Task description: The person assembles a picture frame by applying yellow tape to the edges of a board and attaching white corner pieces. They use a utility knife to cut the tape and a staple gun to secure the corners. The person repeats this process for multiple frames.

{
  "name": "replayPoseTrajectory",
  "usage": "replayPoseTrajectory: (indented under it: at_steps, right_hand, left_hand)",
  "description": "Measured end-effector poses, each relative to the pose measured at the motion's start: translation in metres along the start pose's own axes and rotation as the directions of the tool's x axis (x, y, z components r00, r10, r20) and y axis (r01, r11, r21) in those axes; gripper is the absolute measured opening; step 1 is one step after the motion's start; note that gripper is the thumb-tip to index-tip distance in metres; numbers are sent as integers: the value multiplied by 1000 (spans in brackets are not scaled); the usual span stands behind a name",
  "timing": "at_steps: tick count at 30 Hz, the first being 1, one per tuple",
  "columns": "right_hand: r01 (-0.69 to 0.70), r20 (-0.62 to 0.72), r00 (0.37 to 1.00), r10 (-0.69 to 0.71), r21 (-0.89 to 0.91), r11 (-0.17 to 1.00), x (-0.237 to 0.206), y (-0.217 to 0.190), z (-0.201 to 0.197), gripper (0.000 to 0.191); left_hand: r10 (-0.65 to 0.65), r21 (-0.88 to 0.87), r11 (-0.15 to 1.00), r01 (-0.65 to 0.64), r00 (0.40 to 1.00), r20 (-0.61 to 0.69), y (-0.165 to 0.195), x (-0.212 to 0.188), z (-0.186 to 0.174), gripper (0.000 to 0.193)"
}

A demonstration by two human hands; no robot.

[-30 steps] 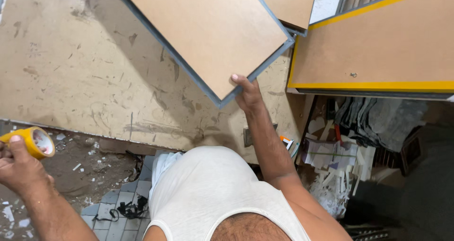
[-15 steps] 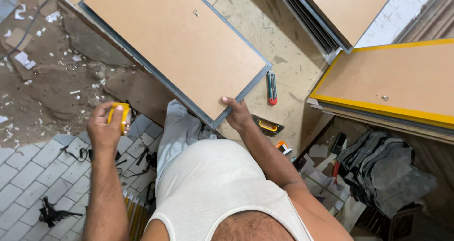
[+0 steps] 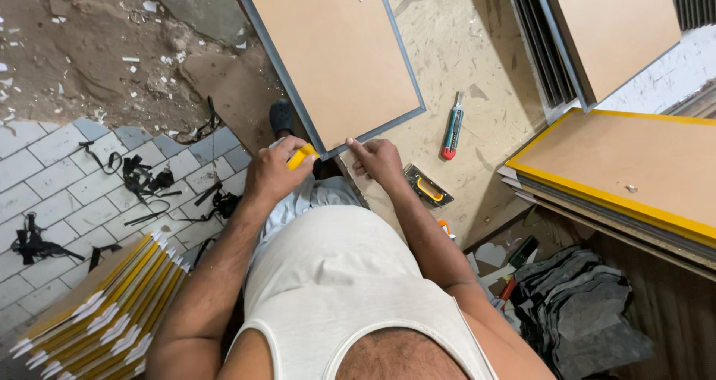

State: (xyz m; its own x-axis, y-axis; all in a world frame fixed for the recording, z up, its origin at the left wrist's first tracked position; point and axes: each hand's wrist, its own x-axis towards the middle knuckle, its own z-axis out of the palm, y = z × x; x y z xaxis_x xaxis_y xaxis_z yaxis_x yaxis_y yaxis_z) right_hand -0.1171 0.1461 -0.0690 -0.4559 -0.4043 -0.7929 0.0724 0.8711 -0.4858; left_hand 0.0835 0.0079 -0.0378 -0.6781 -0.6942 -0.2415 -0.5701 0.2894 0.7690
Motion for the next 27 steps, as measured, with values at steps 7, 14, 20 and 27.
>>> replayPoseTrajectory:
  at_steps: [7,14,20,27]
  right_hand:
    - [682,-82,721,-688,261,684,-37,-2,-7,23]
    - [751,-320,635,-703,44,659,-18,28,-19,11]
    - [621,-537,694,-479,110,776,46,65,-116,9]
    - [617,-495,670,-553,-44,786,79,57,-136,10]
  left_hand:
    - [86,65,993,-98,983,161,33,4,32,30]
    - [147,-18,989,-146,977,153,42,14,62,46]
    - [-262,104,965,241,883,390,-9,15,55,36]
    - [20,-21,1000,-16,977,212,-46,27,90,35]
